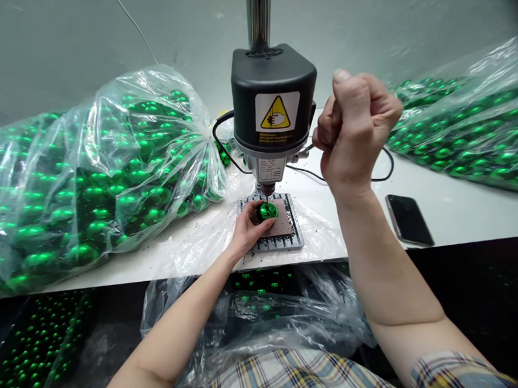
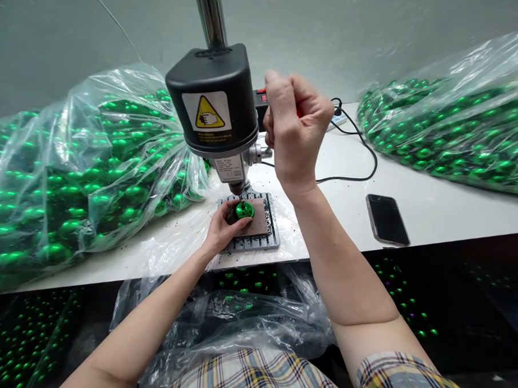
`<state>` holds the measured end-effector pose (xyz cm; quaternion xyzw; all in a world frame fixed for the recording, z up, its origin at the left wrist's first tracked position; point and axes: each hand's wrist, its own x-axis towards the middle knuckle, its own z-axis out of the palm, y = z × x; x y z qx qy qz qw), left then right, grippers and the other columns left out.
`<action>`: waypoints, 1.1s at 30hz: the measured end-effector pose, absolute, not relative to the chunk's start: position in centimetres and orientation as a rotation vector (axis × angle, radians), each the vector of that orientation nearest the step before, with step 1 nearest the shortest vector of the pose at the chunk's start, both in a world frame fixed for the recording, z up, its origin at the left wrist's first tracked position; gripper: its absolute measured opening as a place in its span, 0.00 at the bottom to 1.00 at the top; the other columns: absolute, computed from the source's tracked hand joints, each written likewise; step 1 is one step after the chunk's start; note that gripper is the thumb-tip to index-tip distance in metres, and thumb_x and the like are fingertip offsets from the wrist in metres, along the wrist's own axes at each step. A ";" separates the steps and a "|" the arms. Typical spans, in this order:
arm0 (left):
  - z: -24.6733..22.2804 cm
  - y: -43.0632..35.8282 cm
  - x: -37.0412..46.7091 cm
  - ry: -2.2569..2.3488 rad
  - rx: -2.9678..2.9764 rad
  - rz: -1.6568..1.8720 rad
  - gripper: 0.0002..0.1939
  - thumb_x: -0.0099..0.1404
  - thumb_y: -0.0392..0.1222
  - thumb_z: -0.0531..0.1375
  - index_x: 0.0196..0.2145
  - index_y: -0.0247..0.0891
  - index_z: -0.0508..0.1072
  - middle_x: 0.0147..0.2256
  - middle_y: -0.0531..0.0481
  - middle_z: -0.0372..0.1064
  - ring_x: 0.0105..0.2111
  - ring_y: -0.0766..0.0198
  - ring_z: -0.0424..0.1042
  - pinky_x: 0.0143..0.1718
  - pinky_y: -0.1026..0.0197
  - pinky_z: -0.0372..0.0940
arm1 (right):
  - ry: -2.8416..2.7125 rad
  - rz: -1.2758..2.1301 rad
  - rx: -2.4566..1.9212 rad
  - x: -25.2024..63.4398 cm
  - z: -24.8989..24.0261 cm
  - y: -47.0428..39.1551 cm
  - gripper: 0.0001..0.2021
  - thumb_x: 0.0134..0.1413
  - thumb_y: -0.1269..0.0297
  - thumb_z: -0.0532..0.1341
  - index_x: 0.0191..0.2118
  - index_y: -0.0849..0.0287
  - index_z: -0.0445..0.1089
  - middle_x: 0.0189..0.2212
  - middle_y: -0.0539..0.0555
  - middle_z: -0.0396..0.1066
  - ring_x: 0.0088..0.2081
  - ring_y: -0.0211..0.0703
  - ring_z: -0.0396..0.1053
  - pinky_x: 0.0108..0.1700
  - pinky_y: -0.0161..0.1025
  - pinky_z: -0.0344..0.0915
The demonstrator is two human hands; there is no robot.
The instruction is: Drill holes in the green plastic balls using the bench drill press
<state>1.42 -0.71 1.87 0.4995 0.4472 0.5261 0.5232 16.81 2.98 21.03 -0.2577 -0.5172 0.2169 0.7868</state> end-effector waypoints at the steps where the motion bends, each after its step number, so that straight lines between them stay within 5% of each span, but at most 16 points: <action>1: 1.8 -0.7 1.4 1.071 1.210 1.254 0.27 0.49 0.39 0.76 0.46 0.39 0.74 0.44 0.46 0.74 0.48 0.55 0.72 0.55 0.55 0.64 | -1.120 0.461 -0.570 16.9 20.9 2.9 0.30 0.57 0.42 0.64 0.20 0.53 0.48 0.13 0.44 0.46 0.14 0.33 0.45 0.16 0.39 0.43; 10: 1.4 -0.6 1.3 1.073 1.269 1.250 0.27 0.51 0.41 0.75 0.47 0.39 0.73 0.45 0.46 0.74 0.48 0.55 0.72 0.55 0.55 0.64 | -1.080 0.362 -0.607 16.5 19.0 1.1 0.23 0.59 0.60 0.59 0.18 0.55 0.47 0.14 0.45 0.46 0.16 0.32 0.44 0.21 0.38 0.46; 17: 1.3 -0.6 1.3 1.056 1.254 1.255 0.26 0.51 0.40 0.75 0.47 0.39 0.74 0.45 0.46 0.74 0.48 0.55 0.72 0.55 0.56 0.64 | -1.076 0.307 -0.501 16.2 16.1 0.0 0.25 0.57 0.62 0.59 0.19 0.57 0.40 0.14 0.44 0.40 0.16 0.33 0.41 0.23 0.40 0.44; 33: 0.7 -0.3 0.9 1.104 1.464 1.220 0.27 0.55 0.46 0.72 0.50 0.37 0.70 0.46 0.44 0.74 0.47 0.56 0.73 0.51 0.55 0.68 | -1.255 0.044 -0.070 17.3 11.6 1.9 0.23 0.56 0.75 0.58 0.19 0.58 0.43 0.14 0.44 0.45 0.16 0.29 0.43 0.20 0.36 0.49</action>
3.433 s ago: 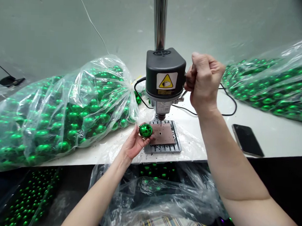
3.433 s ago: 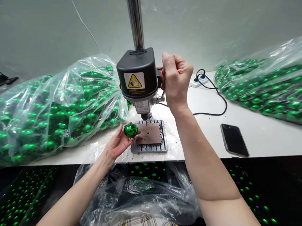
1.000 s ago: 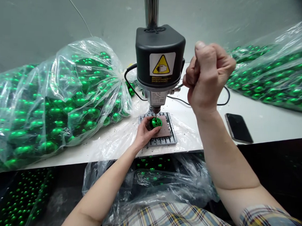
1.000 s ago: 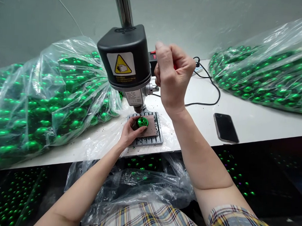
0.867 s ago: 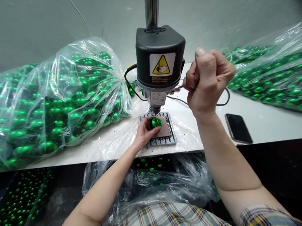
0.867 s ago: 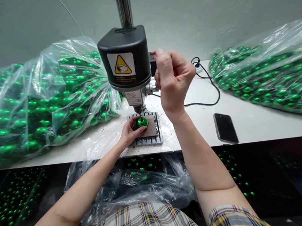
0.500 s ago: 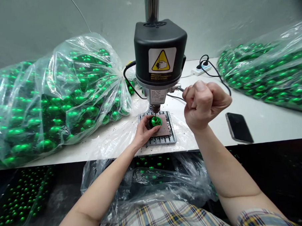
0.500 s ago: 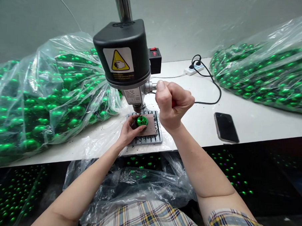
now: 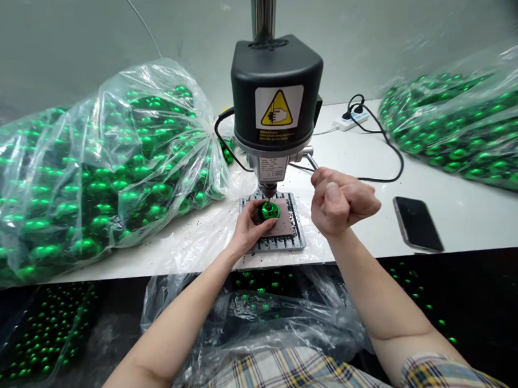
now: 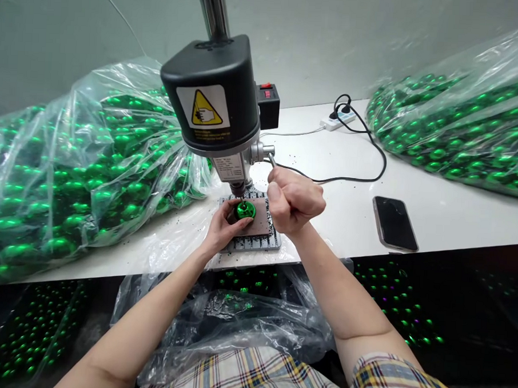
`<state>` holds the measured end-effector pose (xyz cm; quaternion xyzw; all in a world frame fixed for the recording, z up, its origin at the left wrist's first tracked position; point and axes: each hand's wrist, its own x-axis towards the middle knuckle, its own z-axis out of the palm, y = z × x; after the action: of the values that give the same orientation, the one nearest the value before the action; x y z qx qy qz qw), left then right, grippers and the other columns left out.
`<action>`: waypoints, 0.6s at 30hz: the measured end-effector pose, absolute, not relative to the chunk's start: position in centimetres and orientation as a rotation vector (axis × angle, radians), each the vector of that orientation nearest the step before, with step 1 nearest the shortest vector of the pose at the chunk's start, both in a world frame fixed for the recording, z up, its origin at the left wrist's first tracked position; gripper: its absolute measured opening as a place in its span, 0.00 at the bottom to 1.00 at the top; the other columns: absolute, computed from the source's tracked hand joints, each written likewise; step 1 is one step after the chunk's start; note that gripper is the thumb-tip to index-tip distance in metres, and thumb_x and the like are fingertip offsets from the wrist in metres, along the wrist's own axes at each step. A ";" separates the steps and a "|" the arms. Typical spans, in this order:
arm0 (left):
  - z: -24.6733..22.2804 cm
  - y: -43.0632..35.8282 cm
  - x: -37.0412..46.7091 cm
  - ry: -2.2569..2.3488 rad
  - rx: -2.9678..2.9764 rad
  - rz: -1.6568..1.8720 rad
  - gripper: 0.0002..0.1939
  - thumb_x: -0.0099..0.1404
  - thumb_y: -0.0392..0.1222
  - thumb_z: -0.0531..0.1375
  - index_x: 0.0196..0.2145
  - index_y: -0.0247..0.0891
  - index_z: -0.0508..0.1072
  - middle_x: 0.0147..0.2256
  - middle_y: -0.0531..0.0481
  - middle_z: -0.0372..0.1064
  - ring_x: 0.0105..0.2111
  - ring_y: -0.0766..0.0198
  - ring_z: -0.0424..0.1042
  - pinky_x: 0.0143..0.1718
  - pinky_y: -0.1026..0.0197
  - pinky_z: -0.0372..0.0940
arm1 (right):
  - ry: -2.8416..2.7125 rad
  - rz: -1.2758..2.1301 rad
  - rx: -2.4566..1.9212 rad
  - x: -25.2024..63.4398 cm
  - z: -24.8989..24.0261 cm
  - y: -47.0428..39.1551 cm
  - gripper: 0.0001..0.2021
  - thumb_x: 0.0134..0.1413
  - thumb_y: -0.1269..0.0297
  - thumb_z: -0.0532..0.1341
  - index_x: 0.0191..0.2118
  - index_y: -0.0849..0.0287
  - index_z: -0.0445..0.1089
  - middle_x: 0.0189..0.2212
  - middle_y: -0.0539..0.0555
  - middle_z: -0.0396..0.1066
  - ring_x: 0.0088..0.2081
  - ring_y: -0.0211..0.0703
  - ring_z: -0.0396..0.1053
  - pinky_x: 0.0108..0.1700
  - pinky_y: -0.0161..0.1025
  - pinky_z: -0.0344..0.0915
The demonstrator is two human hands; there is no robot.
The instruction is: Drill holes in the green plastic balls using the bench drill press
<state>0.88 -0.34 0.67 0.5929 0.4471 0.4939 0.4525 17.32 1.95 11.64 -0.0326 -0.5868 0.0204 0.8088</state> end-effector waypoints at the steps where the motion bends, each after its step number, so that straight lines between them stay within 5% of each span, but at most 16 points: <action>1: 0.7 -0.4 0.8 1.107 1.461 1.216 0.27 0.55 0.46 0.72 0.50 0.37 0.70 0.46 0.44 0.74 0.47 0.56 0.73 0.51 0.55 0.68 | -1.268 0.036 -0.054 17.3 11.3 1.9 0.22 0.56 0.75 0.58 0.19 0.58 0.43 0.15 0.44 0.45 0.16 0.30 0.44 0.20 0.36 0.49; 6: 0.1 -0.1 1.0 1.117 1.419 1.219 0.28 0.54 0.45 0.73 0.50 0.37 0.70 0.48 0.44 0.73 0.48 0.56 0.73 0.53 0.55 0.66 | -1.272 0.068 -0.062 17.1 12.0 1.5 0.23 0.56 0.75 0.58 0.19 0.58 0.44 0.14 0.44 0.45 0.15 0.30 0.44 0.20 0.37 0.49; 13: 3.2 -3.1 -0.1 1.370 1.550 1.240 0.21 0.56 0.44 0.70 0.45 0.37 0.71 0.44 0.44 0.73 0.46 0.56 0.72 0.49 0.55 0.65 | -1.038 0.542 -0.393 16.4 21.0 2.9 0.21 0.58 0.70 0.62 0.17 0.55 0.55 0.12 0.43 0.51 0.13 0.31 0.46 0.13 0.37 0.42; 18: 7.9 -9.8 -4.5 1.074 2.020 0.308 0.26 0.51 0.53 0.73 0.44 0.39 0.75 0.41 0.45 0.75 0.40 0.54 0.74 0.41 0.58 0.65 | -1.013 0.616 -0.442 16.5 22.0 3.8 0.21 0.60 0.69 0.61 0.18 0.55 0.56 0.13 0.44 0.50 0.13 0.31 0.46 0.13 0.36 0.41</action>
<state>-4.51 -9.79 7.88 0.8003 0.4255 0.1221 0.4045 16.47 3.82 22.05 -0.2064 -0.4733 0.2880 0.8065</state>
